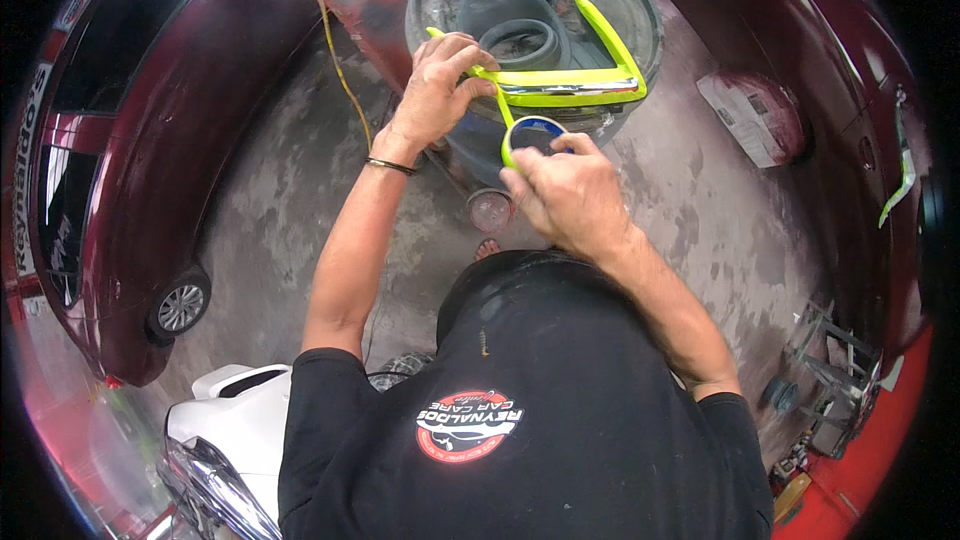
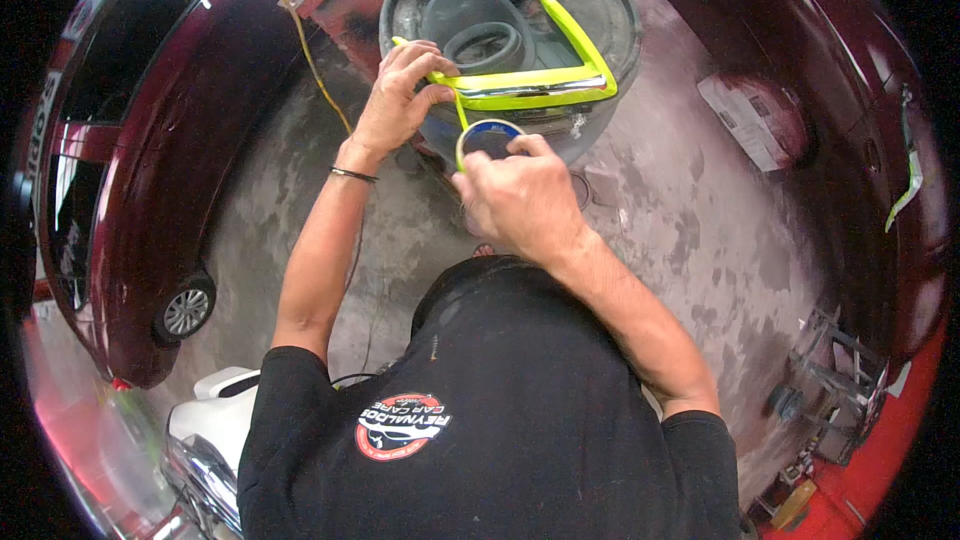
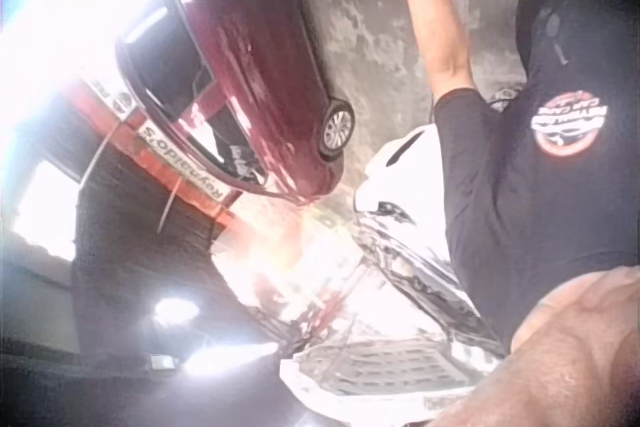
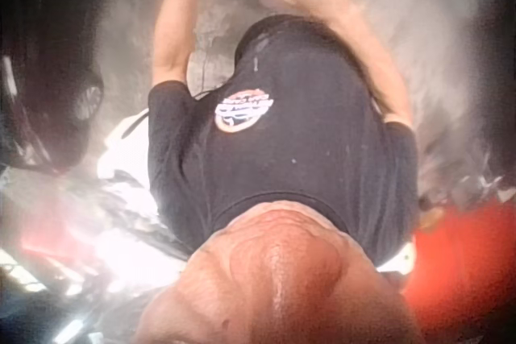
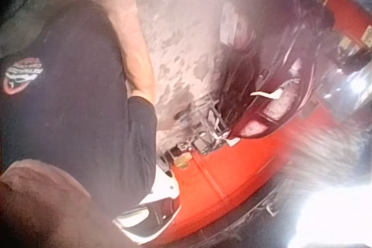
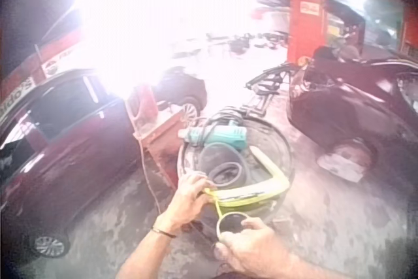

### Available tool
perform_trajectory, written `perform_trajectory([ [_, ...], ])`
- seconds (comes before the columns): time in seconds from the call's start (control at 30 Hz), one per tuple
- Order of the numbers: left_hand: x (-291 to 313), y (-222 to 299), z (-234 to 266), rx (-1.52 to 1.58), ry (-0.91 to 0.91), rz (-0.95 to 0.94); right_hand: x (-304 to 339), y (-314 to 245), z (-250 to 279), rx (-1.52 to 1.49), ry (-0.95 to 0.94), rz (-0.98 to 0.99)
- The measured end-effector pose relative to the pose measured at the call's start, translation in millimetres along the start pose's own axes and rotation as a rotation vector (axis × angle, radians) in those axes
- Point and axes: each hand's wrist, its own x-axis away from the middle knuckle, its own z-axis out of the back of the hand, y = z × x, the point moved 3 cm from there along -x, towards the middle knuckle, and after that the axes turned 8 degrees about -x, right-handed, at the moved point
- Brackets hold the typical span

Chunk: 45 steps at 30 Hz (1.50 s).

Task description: The person applies strips of bright yellow tape to a black plastic car trim piece. They carefully align and smooth the tape along the edges of the trim, which is resting on a bucket. The person handles the tape roll and the trim piece by hand throughout the process.

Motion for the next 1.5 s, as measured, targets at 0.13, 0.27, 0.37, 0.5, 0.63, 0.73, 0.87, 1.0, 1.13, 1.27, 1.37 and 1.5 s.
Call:
perform_trajectory([
  [0.13,-4.5,-6.1,-1.2,0.081,-0.054,0.006,10.5,9.6,7.5,-0.021,0.017,0.117],
  [0.27,-9.1,-8.9,4.6,0.194,-0.135,0.067,36.7,33.7,29.2,0.090,0.035,0.039],
  [0.37,-9.9,-8.4,4.8,0.171,-0.165,0.082,39.7,46.0,38.6,0.177,0.020,0.025],
  [0.5,-10.1,-8.2,6.1,0.083,-0.127,0.014,34.4,61.8,44.4,0.254,0.064,-0.022],
  [0.63,-11.0,-10.7,6.5,0.079,-0.141,0.011,23.3,73.6,50.0,0.390,0.073,-0.100],
  [0.73,-11.0,-12.8,6.3,0.081,-0.136,-0.002,11.9,77.9,54.7,0.479,0.089,-0.146],
  [0.87,-9.6,-14.2,4.6,0.080,-0.130,-0.014,-0.2,79.9,54.5,0.546,0.064,-0.215],
  [1.0,-9.2,-18.9,1.2,0.091,-0.129,-0.049,-12.5,77.1,53.5,0.594,0.022,-0.300],
  [1.13,-9.0,-20.6,1.2,0.087,-0.126,-0.065,-16.0,74.5,47.9,0.648,0.019,-0.343],
  [1.27,-14.3,-17.0,4.0,-0.007,-0.138,-0.068,-16.9,77.6,45.7,0.684,0.022,-0.356],
  [1.37,-13.3,-10.4,8.3,-0.098,-0.153,-0.042,-19.4,81.4,41.4,0.703,0.042,-0.363],
  [1.5,-18.3,2.0,22.7,-0.215,-0.232,-0.052,-19.7,83.2,36.0,0.672,0.072,-0.369],
])
